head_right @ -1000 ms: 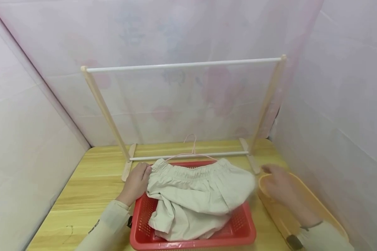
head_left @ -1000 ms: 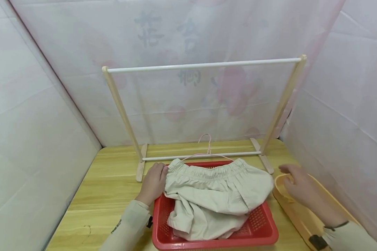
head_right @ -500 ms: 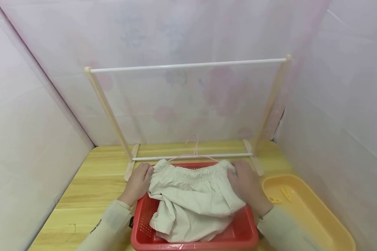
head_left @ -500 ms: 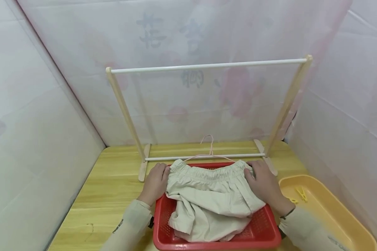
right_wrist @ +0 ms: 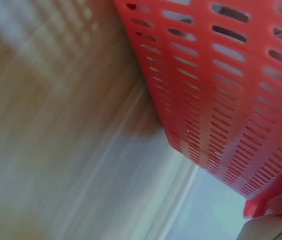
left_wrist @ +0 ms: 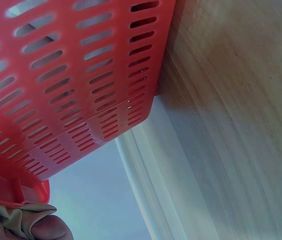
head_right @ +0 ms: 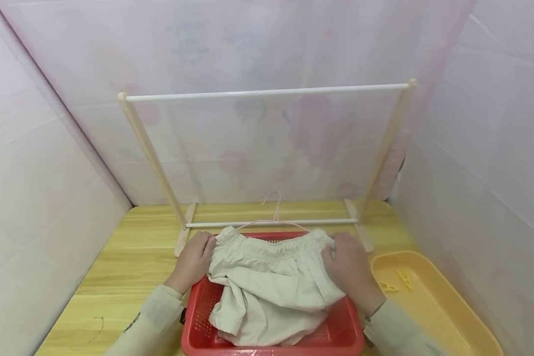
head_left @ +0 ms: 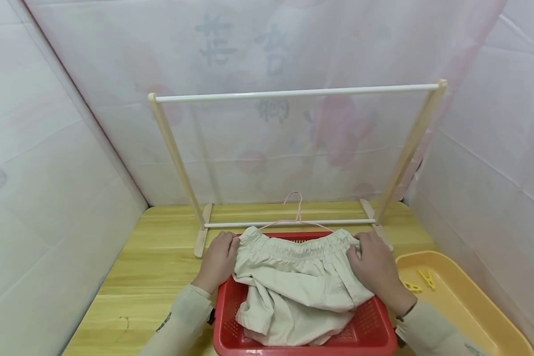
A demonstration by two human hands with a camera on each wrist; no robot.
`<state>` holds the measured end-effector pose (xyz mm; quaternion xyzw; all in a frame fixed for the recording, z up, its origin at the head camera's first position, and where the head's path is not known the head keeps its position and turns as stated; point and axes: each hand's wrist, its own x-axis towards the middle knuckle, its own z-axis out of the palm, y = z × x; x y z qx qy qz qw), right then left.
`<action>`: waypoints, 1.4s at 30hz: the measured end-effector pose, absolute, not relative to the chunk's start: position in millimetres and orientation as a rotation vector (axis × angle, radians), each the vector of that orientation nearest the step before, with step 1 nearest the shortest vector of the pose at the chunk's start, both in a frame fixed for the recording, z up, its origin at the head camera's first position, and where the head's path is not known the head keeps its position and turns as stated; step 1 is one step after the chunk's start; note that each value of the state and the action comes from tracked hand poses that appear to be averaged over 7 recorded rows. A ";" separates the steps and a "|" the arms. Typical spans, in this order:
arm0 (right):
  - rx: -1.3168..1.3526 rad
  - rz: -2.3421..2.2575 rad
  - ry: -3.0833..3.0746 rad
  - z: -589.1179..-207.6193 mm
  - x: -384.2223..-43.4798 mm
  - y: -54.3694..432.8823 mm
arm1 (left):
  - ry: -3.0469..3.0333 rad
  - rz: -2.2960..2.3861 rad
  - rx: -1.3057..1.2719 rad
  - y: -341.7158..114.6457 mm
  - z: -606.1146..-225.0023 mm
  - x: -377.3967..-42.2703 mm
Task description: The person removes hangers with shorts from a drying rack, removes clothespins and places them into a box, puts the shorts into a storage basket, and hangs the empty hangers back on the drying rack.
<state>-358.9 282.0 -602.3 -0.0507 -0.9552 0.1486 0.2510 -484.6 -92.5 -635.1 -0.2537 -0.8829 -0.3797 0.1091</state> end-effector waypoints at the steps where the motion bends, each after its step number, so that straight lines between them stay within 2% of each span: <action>1: -0.149 0.413 -2.609 -601.5 -357.8 282.2 | -2.596 -1.115 -0.748 -91.9 -635.4 -484.7; 19: -0.199 0.503 -2.635 -603.7 -355.2 284.6 | -2.608 -1.117 -0.742 -95.1 -634.7 -481.3; 42: -0.116 0.479 -2.636 -602.3 -355.4 284.9 | -2.614 -1.132 -0.724 -92.4 -633.9 -483.9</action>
